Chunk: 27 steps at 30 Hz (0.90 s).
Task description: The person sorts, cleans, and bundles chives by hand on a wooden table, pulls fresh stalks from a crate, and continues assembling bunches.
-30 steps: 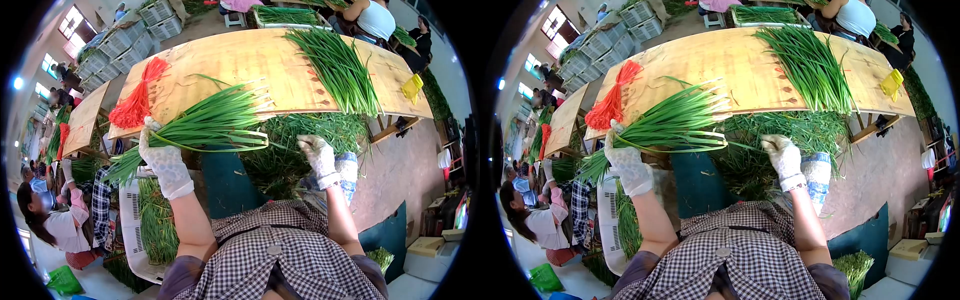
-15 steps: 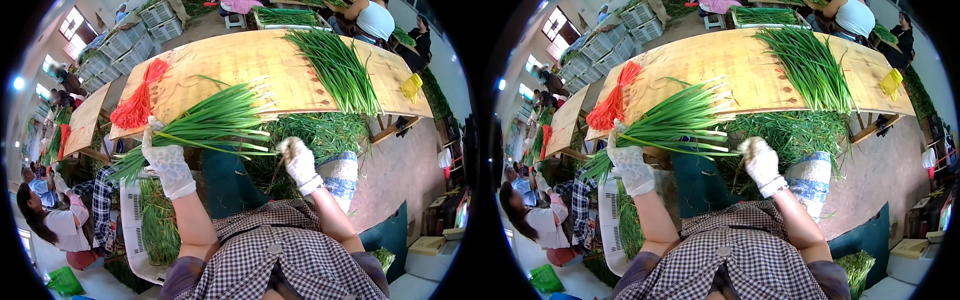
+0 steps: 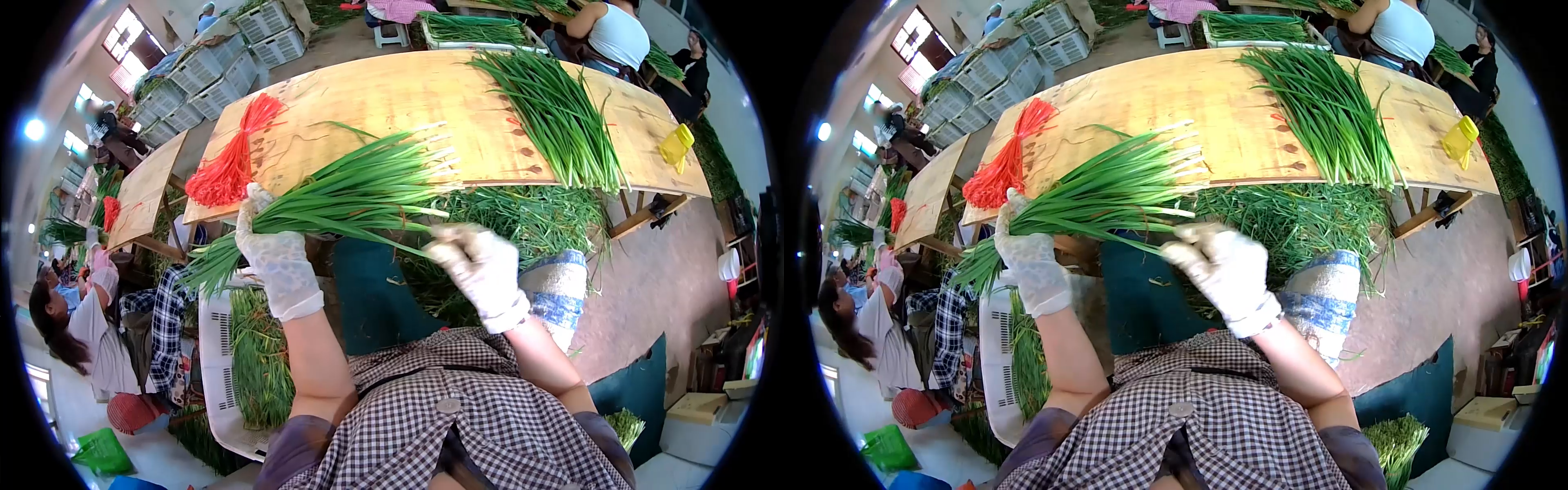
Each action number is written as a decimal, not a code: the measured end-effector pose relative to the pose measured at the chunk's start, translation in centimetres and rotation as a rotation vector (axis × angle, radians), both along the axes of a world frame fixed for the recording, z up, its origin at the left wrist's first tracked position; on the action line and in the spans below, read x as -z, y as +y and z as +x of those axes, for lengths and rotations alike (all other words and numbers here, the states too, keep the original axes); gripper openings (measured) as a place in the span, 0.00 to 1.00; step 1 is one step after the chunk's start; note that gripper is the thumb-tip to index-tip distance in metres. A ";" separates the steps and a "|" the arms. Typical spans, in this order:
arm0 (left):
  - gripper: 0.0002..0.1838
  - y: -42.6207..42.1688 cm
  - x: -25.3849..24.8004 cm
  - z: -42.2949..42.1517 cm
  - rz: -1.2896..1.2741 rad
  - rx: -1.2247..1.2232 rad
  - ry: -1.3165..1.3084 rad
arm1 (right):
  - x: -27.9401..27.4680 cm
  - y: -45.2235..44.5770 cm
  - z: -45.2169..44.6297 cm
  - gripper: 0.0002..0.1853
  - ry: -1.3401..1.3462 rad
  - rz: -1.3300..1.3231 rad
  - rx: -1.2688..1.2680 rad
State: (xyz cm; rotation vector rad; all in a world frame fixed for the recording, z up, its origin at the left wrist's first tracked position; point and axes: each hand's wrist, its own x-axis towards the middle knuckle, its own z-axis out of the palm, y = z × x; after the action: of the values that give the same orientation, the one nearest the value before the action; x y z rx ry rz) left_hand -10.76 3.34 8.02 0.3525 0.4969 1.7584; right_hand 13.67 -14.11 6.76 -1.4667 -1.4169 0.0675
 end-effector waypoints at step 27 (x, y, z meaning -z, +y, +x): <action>0.16 -1.5 -0.9 0.3 -0.118 0.135 -0.259 | 0.2 2.1 2.5 0.06 0.313 -0.012 -0.115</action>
State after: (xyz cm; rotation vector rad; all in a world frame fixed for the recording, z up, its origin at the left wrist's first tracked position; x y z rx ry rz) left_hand -10.42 1.80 8.89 0.0713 0.3791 1.6073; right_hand 16.14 -12.01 6.58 -1.3175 -1.2429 0.3627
